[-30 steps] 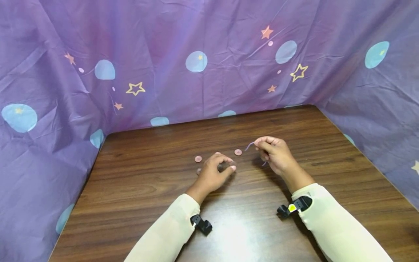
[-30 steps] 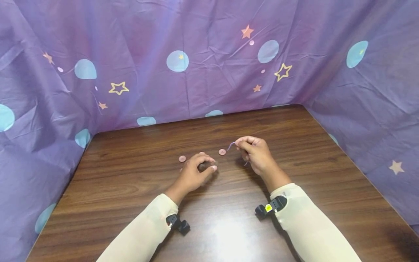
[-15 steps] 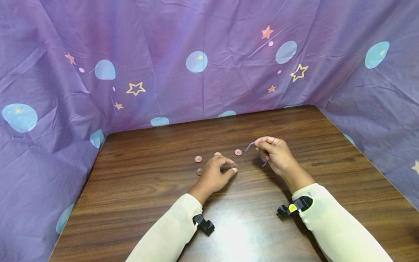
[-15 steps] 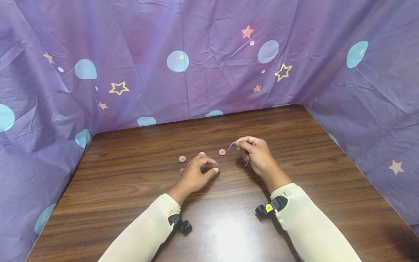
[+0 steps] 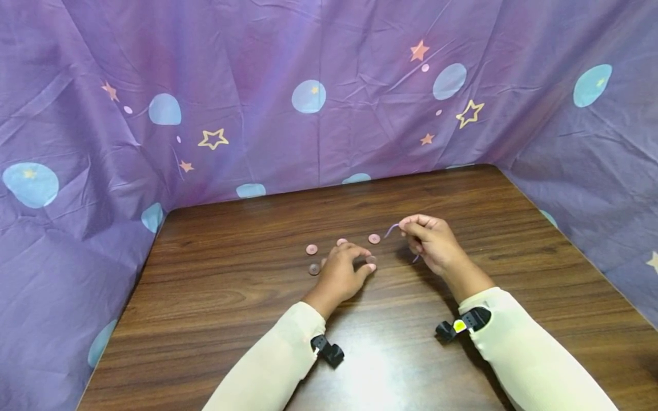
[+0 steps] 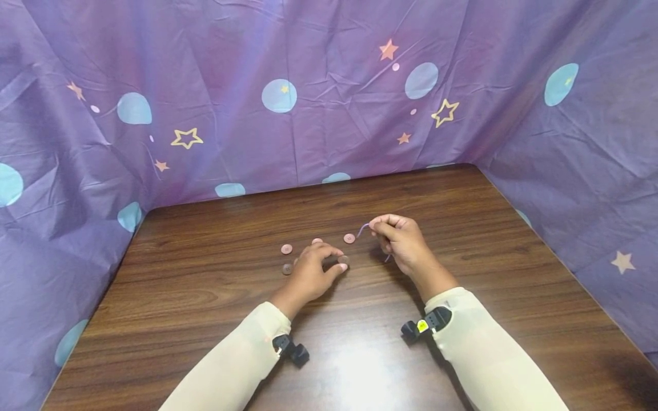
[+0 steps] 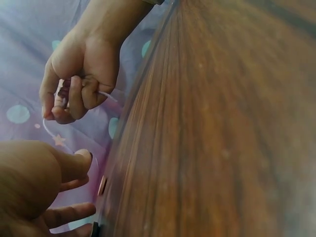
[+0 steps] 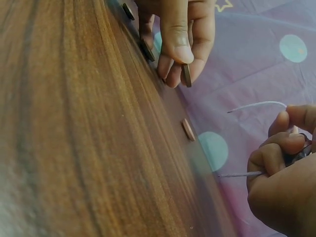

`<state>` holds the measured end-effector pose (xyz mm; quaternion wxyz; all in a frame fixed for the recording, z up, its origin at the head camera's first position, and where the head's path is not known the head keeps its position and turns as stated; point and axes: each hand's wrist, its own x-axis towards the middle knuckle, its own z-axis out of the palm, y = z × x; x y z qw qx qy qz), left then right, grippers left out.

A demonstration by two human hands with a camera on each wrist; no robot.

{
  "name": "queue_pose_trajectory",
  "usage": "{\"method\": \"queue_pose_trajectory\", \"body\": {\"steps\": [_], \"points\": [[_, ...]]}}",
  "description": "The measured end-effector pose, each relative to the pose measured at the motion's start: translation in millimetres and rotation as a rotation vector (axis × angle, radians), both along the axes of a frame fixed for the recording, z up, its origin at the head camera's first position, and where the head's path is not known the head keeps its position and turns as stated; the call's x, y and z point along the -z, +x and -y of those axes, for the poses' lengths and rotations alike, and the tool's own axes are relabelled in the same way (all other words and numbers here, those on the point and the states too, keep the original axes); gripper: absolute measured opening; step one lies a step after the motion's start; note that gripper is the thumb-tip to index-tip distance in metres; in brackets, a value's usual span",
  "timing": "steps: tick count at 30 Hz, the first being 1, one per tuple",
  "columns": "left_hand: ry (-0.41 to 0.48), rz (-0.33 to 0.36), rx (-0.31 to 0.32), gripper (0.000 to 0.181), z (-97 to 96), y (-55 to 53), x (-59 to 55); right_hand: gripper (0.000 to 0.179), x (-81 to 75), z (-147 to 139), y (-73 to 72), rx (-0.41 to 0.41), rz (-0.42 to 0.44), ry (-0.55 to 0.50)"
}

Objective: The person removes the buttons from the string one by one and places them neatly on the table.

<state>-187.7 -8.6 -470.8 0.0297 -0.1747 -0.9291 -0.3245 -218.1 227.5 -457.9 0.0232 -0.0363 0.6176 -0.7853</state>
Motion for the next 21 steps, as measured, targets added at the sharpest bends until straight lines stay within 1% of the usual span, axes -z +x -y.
{"method": "queue_pose_trajectory", "body": {"steps": [3,7,13,16,21], "points": [[-0.029,-0.017,-0.019,0.032,-3.7,0.2,0.7,0.036,0.5,-0.9,0.3,0.001,0.003,0.001],[-0.052,-0.023,-0.044,0.032,-8.5,0.3,1.4,0.036,0.9,-1.9,0.6,0.003,0.008,0.003],[-0.088,-0.020,-0.058,0.032,-15.8,1.8,1.4,0.035,0.3,-3.8,1.0,0.008,0.013,0.001],[-0.088,-0.026,-0.063,0.030,-17.9,3.1,2.2,0.035,0.3,-3.8,0.9,0.009,0.016,0.005],[-0.087,-0.026,-0.102,0.029,-22.2,4.9,0.9,0.034,-0.3,-3.5,0.0,-0.003,0.019,0.004]]}}
